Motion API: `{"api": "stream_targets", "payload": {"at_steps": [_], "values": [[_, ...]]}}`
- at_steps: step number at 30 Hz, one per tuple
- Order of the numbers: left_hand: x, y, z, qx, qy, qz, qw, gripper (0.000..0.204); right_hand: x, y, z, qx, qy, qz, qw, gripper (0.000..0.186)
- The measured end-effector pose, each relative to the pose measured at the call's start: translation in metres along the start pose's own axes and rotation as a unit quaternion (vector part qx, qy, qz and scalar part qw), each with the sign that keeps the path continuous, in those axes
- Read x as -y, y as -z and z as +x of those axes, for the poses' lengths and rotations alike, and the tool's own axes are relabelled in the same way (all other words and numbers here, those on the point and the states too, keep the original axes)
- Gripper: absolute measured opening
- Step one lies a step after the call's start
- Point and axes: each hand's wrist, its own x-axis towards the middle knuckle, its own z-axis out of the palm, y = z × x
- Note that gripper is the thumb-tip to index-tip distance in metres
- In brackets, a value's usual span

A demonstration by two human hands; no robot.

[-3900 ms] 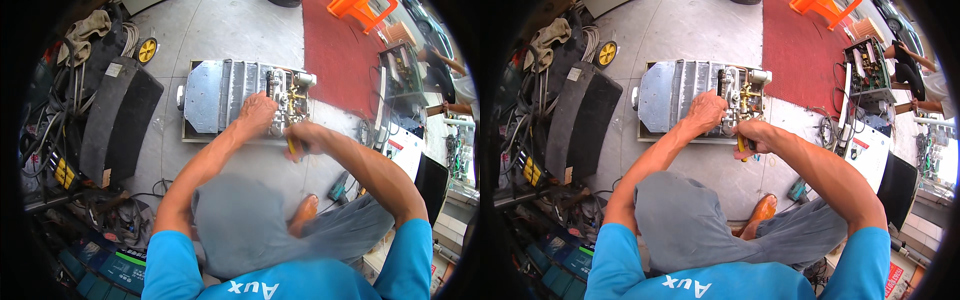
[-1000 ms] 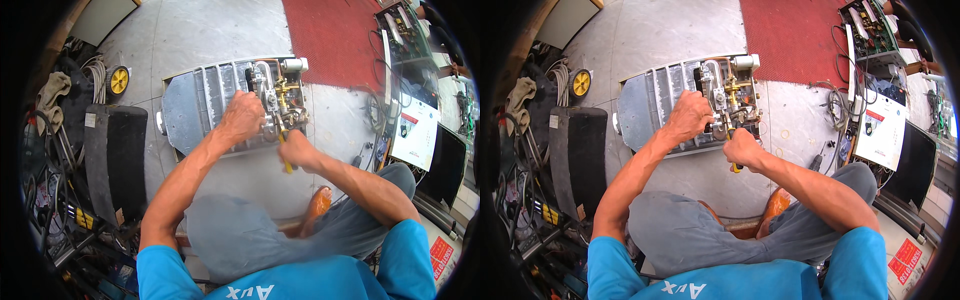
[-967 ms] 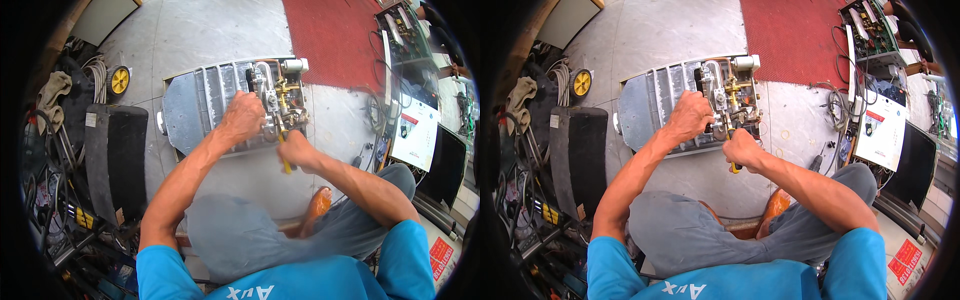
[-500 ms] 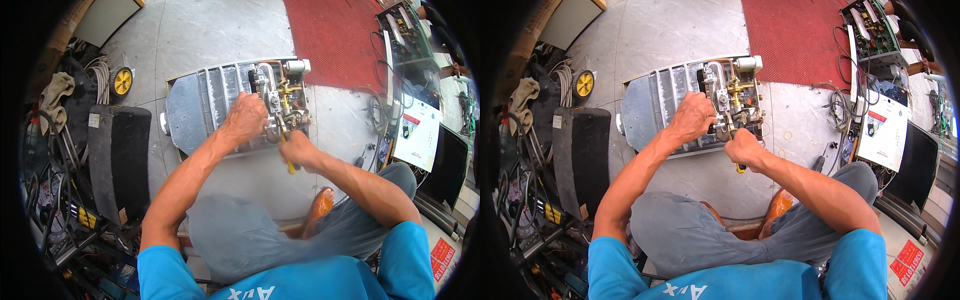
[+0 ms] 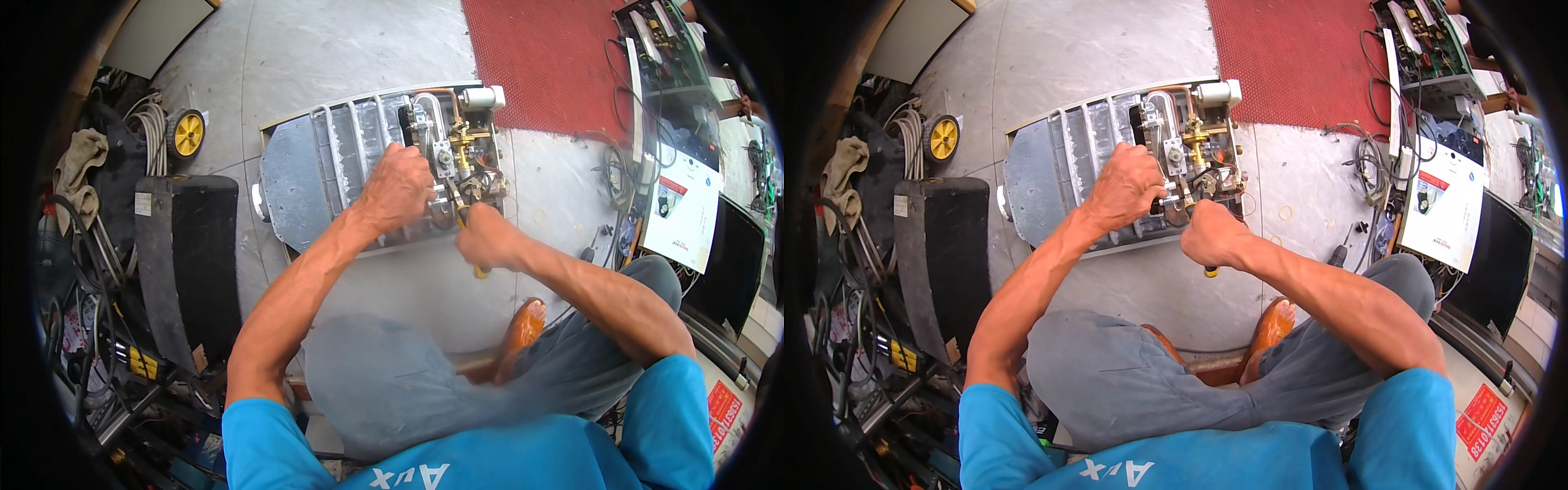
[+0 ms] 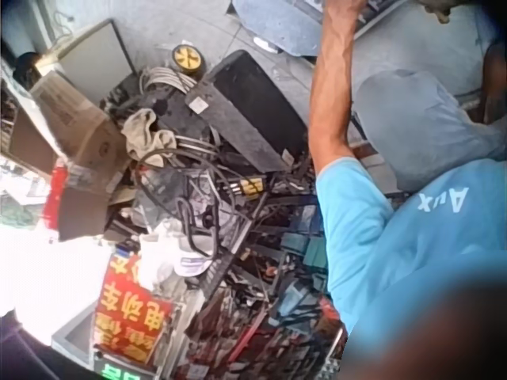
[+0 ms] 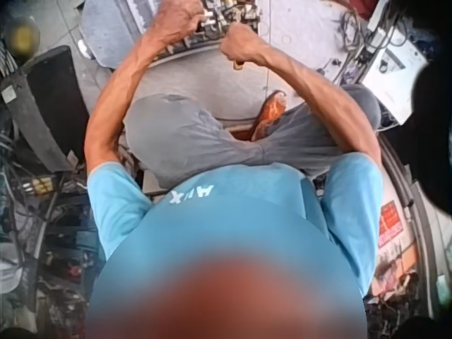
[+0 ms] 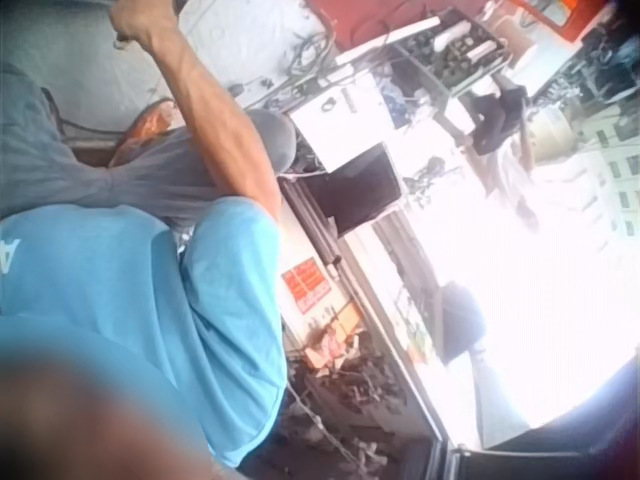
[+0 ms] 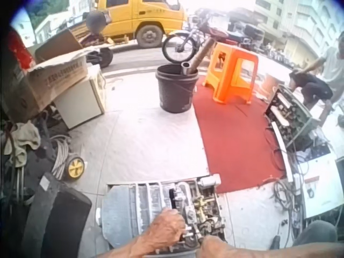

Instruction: The person sits on the floor and works on a disassembled appliance, using a cordless drill and pliers to remove and install components and fasteners. The person handles a small motor or pump, wires, and a metal casing, then reassembles the unit.

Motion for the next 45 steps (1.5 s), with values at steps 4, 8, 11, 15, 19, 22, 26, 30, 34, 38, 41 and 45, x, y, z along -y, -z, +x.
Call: {"api": "stream_targets", "payload": {"at_steps": [4,8,11,15,19,22,26,30,34,38,41,45], "values": [[0.002,-0.002,0.003,-0.01,0.0,0.003,1.0,0.01,0.004,0.0,-0.001,0.061,-0.048,0.222,0.972,0.022],[-0.001,-0.001,0.002,-0.001,0.018,0.001,1.0,0.011,0.003,-0.003,0.002,0.021,0.009,-0.021,1.0,0.022],[-0.005,0.003,0.003,0.03,0.032,0.021,0.999,0.01,-0.001,-0.003,0.002,0.044,-0.004,0.103,0.994,0.024],[-0.017,0.006,-0.006,0.011,0.054,0.043,0.998,0.009,-0.015,-0.011,-0.013,0.002,-0.052,0.257,0.965,0.022],[-0.037,-0.006,-0.021,-0.109,0.059,0.069,0.99,0.013,-0.042,-0.016,-0.032,-0.04,-0.054,0.131,0.989,0.018],[-0.05,-0.012,-0.026,-0.096,0.084,0.067,0.99,0.014,-0.048,-0.015,-0.02,-0.028,-0.05,0.124,0.991,0.02],[-0.056,-0.015,-0.023,-0.068,0.092,0.11,0.987,0.015,-0.051,-0.019,-0.007,-0.038,0.001,0.081,0.996,0.026],[-0.055,-0.018,-0.021,-0.062,0.071,0.112,0.989,0.015,-0.048,-0.027,-0.01,-0.084,0.041,0.036,0.995,0.031],[-0.055,-0.021,-0.021,-0.062,0.086,0.089,0.99,0.016,-0.039,-0.027,-0.013,-0.085,0.037,0.032,0.995,0.035],[-0.055,-0.022,-0.021,-0.061,0.077,0.113,0.989,0.013,-0.037,-0.025,-0.015,-0.091,0.024,0.037,0.995,0.036],[-0.05,-0.021,-0.021,-0.065,0.067,0.1,0.991,0.016,-0.037,-0.026,-0.015,-0.074,0.02,0.045,0.996,0.036],[-0.042,-0.023,-0.021,-0.054,0.052,0.083,0.994,0.013,-0.035,-0.034,-0.011,-0.065,0.013,0.105,0.992,0.031]]}}
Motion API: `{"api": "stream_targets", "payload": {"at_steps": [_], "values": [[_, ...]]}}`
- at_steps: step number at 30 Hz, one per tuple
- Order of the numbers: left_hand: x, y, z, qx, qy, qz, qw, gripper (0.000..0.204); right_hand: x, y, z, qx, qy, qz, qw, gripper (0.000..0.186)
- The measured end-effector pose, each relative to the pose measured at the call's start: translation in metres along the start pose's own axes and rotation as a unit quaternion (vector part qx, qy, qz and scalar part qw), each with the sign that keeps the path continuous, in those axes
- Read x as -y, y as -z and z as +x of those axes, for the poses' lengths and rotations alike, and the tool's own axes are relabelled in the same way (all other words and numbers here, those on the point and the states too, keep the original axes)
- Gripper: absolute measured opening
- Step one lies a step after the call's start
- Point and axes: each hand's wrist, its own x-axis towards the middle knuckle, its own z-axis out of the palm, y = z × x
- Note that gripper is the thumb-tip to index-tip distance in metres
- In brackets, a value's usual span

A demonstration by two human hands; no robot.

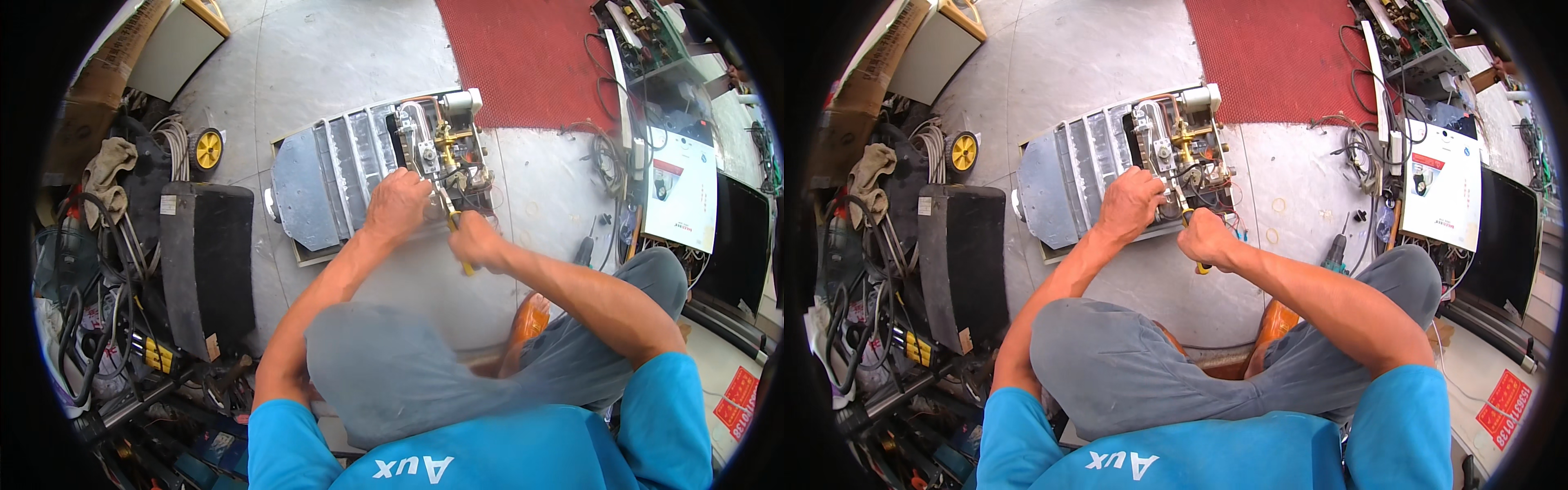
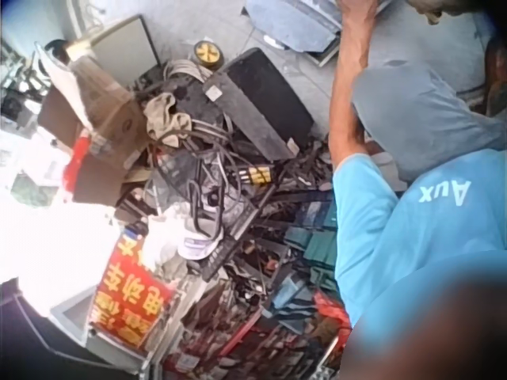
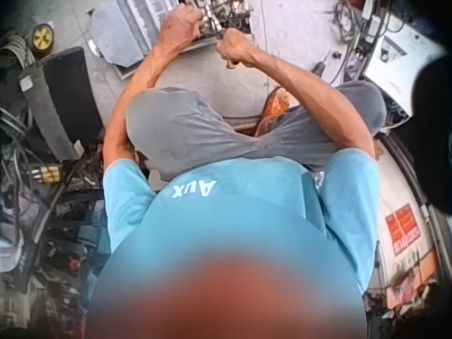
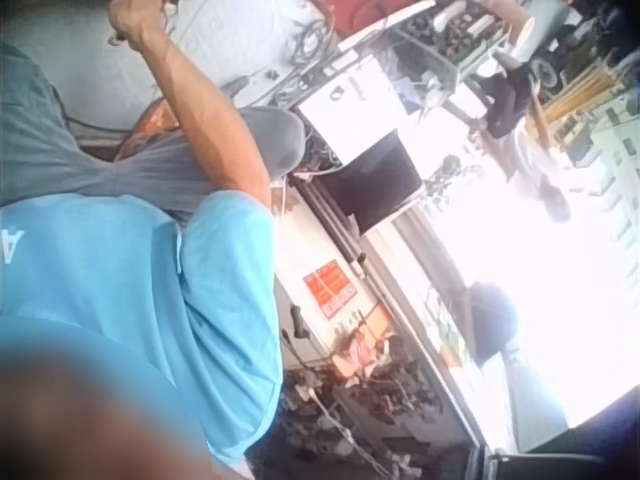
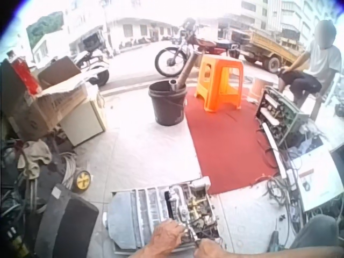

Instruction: The person sits on the floor and works on a disassembled appliance, using a cordless drill and pliers to remove and install components and fasteners. The person handles a small motor or pump, wires, and a metal casing, then reassembles the unit.

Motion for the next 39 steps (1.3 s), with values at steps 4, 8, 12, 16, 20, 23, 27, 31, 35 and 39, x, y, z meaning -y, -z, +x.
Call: {"api": "stream_targets", "payload": {"at_steps": [4,8,12,16,20,23,27,31,35,39], "values": [[0.008,-0.002,0.001,0.006,-0.026,-0.032,0.999,0.008,-0.001,0.003,0.004,0.07,-0.028,0.11,0.991,0.023],[0.012,-0.002,0.005,-0.007,-0.05,-0.052,0.997,0.006,-0.004,0.005,0.01,0.068,-0.022,0.081,0.994,0.019],[0.012,0.0,0.007,-0.009,-0.054,-0.056,0.997,0.006,-0.004,-0.006,0.014,-0.016,0.073,-0.132,0.988,0.025],[0.012,0.001,0.007,-0.004,-0.051,-0.05,0.997,0.006,0.0,-0.009,0.012,0.036,0.01,0.03,0.999,0.027],[0.013,-0.002,0.006,-0.005,-0.049,-0.042,0.998,0.006,0.006,-0.004,0.008,0.049,0.012,-0.007,0.999,0.027],[0.01,0.0,0.008,0.006,-0.046,-0.023,0.999,0.006,0.011,0.008,0.007,0.055,0.016,-0.11,0.992,0.024],[-0.001,0.009,0.003,0.0,-0.046,0.002,0.999,0.013,0.014,0.015,-0.011,0.065,-0.04,0.052,0.996,0.019],[-0.021,0.001,-0.03,-0.123,-0.031,0.024,0.992,0.025,-0.011,0.053,-0.051,0.174,0.004,0.01,0.985,0.021],[-0.06,-0.031,-0.077,-0.116,-0.056,-0.024,0.991,0.026,-0.043,0.153,-0.04,0.155,-0.033,-0.116,0.981,0.022],[-0.079,-0.061,-0.082,-0.062,-0.013,0.058,0.996,0.045,-0.103,0.221,0.017,0.023,-0.128,-0.304,0.944,0.021]]}}
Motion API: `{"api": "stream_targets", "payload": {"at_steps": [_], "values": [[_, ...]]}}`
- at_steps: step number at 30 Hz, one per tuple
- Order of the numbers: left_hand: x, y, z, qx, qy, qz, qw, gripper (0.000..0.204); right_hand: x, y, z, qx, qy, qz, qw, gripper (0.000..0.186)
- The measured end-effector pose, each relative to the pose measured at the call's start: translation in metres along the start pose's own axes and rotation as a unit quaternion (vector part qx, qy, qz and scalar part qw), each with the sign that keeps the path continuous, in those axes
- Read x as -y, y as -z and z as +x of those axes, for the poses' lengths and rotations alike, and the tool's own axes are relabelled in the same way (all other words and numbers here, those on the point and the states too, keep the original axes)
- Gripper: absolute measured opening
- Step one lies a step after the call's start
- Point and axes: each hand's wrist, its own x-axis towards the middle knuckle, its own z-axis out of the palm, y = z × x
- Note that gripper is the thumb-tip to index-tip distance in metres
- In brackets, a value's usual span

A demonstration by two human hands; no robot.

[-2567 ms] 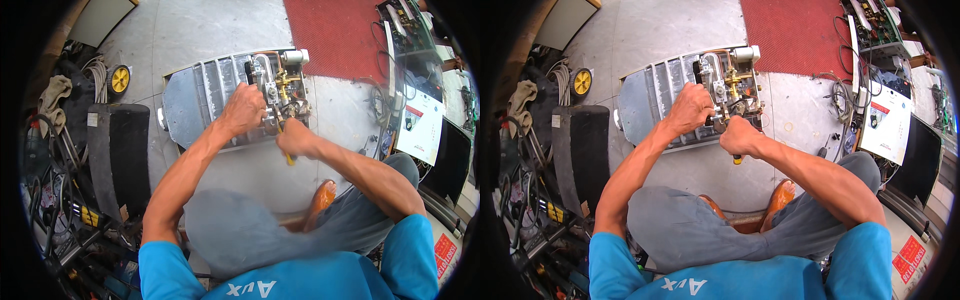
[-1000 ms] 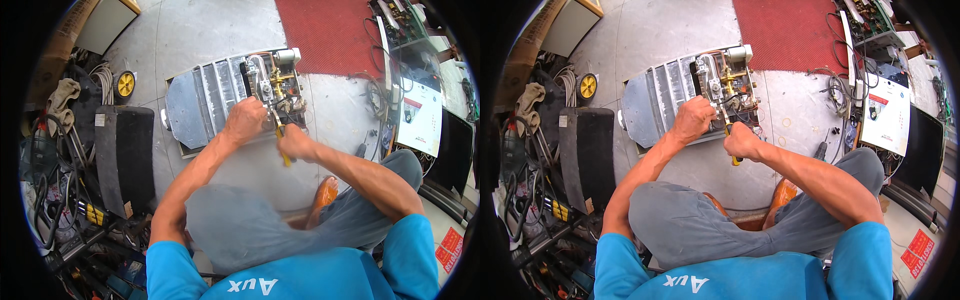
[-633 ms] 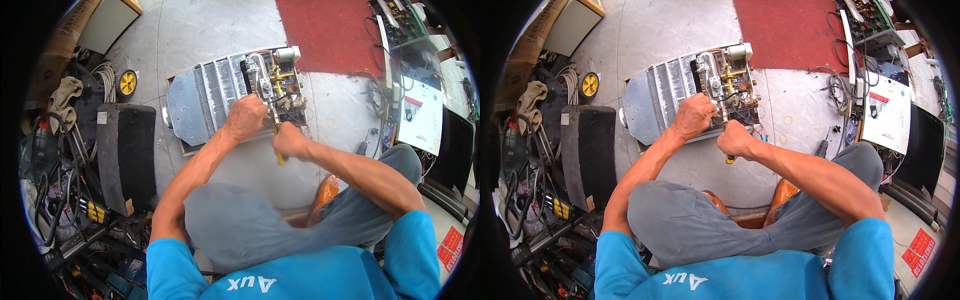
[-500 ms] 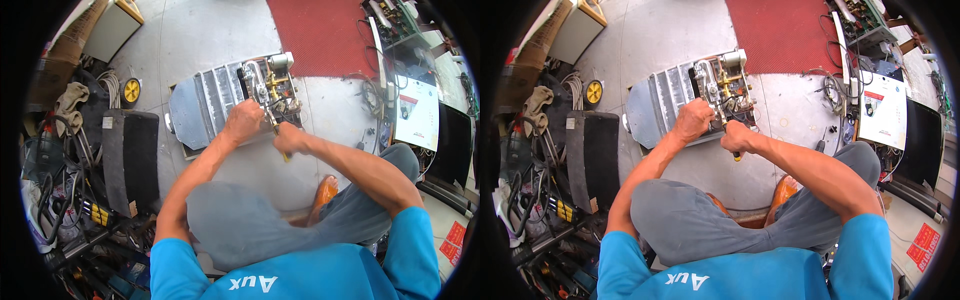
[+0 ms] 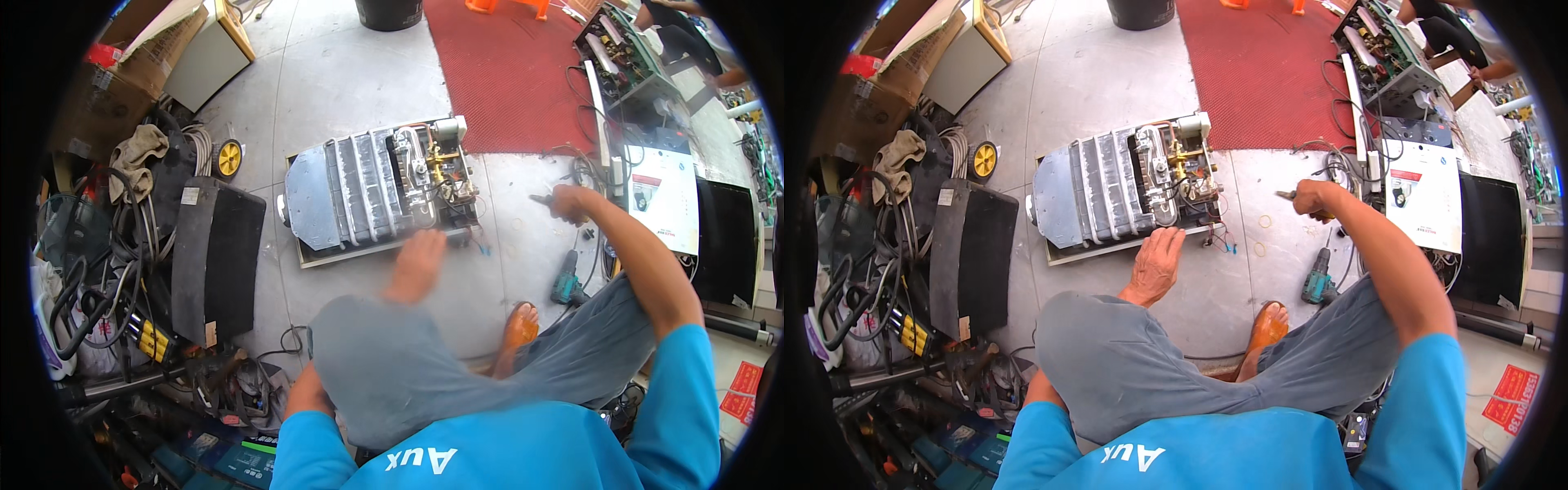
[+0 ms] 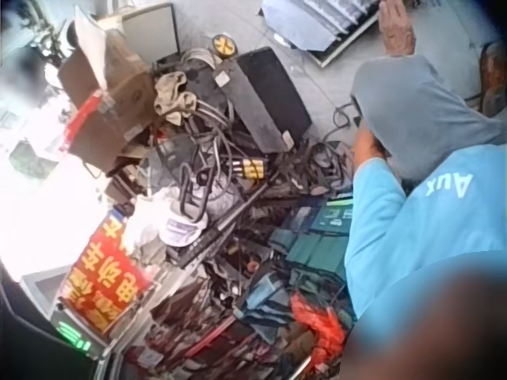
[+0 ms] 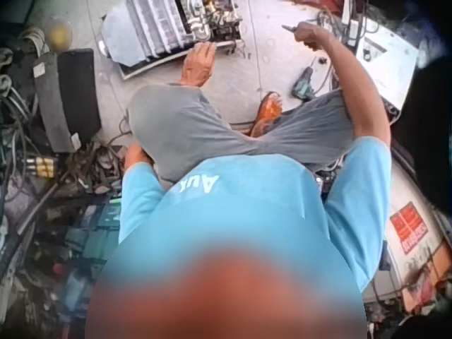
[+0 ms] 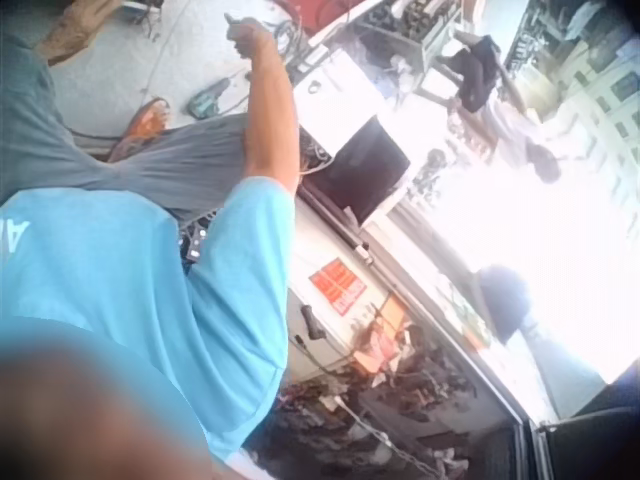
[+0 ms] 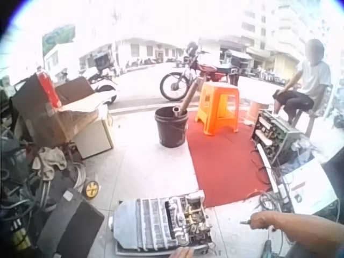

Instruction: The person sits on the floor and works on a disassembled appliance, using a cordless drill and pliers to remove and install components and fasteners. The person handles a small motor or pump, wires, and a metal casing, then reassembles the unit.

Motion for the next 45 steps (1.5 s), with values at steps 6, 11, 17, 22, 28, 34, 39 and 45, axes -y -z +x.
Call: {"api": "stream_targets", "payload": {"at_steps": [6,11,17,22,28,34,39,45], "values": [[0.004,-0.028,-0.027,-0.017,0.065,-0.036,0.997,0.05,-0.041,-0.063,0.062,-0.316,-0.082,-0.077,0.942,0.034],[-0.002,-0.046,-0.051,0.017,0.444,-0.424,0.789,0.05,0.034,-0.055,0.075,-0.372,0.168,0.003,0.913,0.033],[0.028,-0.031,-0.034,-0.145,0.538,-0.624,0.548,0.05,0.105,-0.03,0.045,-0.269,0.334,-0.064,0.901,0.035],[0.044,-0.038,-0.015,-0.213,0.586,-0.6,0.502,0.036,0.014,0.074,0.004,-0.123,0.252,-0.146,0.949,0.031],[0.08,-0.024,-0.003,-0.18,0.599,-0.545,0.558,0.026,-0.174,0.005,-0.061,0.101,0.04,0.017,0.994,0.034],[0.177,0.047,0.019,-0.008,0.574,-0.502,0.647,0.025,-0.188,-0.205,-0.072,-0.173,0.037,0.093,0.98,0.057],[0.23,0.083,0.019,0.069,0.579,-0.415,0.698,0.036,-0.167,-0.24,-0.046,-0.221,-0.02,0.063,0.973,0.059],[0.226,0.103,-0.002,0.044,0.549,-0.234,0.801,0.038,-0.193,-0.223,-0.05,-0.206,0.003,0.07,0.976,0.061]]}}
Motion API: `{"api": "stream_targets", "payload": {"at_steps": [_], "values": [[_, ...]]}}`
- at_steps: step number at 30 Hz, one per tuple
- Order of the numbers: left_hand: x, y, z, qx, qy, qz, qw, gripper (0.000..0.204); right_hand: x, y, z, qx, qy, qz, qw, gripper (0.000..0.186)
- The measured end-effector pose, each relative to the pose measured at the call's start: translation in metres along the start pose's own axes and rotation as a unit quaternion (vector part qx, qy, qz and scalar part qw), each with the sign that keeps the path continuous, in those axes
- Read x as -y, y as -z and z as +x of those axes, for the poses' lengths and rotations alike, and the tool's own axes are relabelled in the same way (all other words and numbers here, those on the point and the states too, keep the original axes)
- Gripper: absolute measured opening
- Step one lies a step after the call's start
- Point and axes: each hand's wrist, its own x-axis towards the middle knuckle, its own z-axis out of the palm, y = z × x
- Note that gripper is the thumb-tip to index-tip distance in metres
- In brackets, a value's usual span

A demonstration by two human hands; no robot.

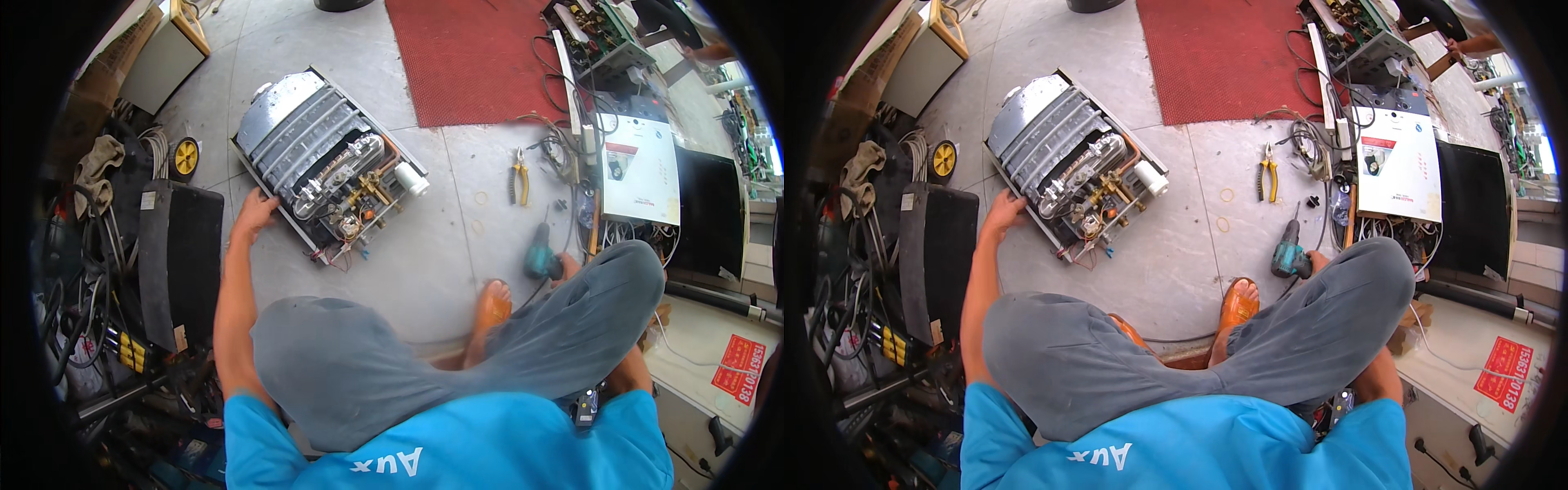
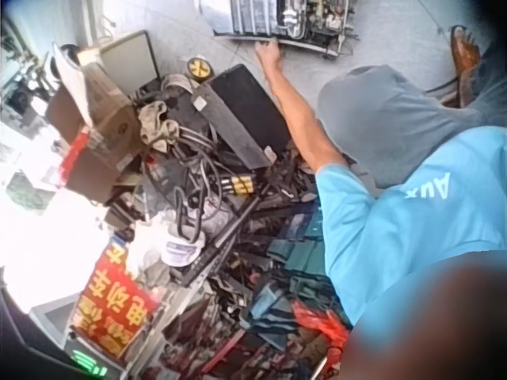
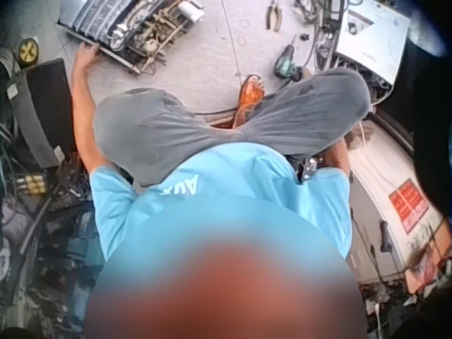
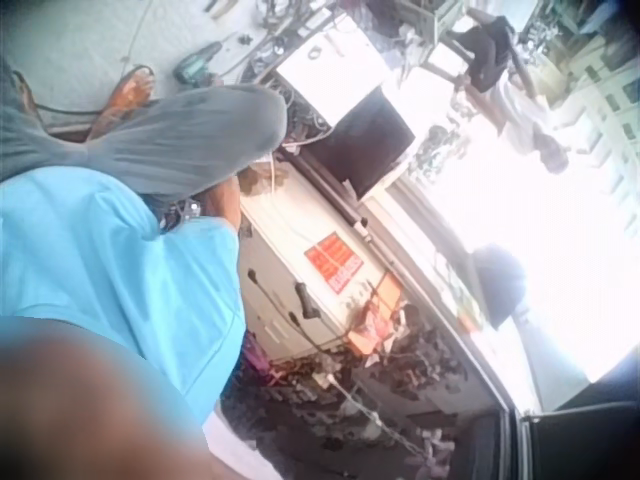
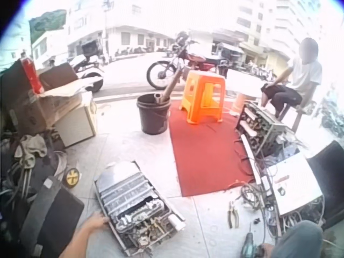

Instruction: The person sits on the floor and works on a disassembled appliance, using a cordless drill and pliers to remove and install components and fasteners. The person handles a small motor or pump, wires, and a metal casing, then reassembles the unit.

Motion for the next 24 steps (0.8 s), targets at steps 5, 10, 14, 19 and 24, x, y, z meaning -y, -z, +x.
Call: {"api": "stream_targets", "payload": {"at_steps": [5,10,14,19,24], "values": [[-0.021,-0.095,-0.107,-0.273,-0.363,0.047,0.89,0.024,0.002,0.111,-0.008,0.066,0.05,0.18,0.98,0.063],[-0.053,-0.259,-0.153,0.185,-0.521,0.056,0.831,0.028,0.074,0.236,-0.047,-0.045,0.063,0.211,0.974,0.051],[-0.056,-0.315,-0.131,0.208,-0.49,0.087,0.842,0.023,0.134,0.263,-0.111,-0.169,0.107,0.266,0.943,0.047],[-0.061,-0.341,-0.103,0.213,-0.55,0.228,0.775,0.008,0.191,0.246,-0.179,-0.109,0.12,0.499,0.851,0.061],[-0.068,-0.338,-0.122,0.227,-0.564,0.263,0.749,0.008,0.223,0.199,-0.19,-0.028,0.08,0.589,0.803,0.049]]}}
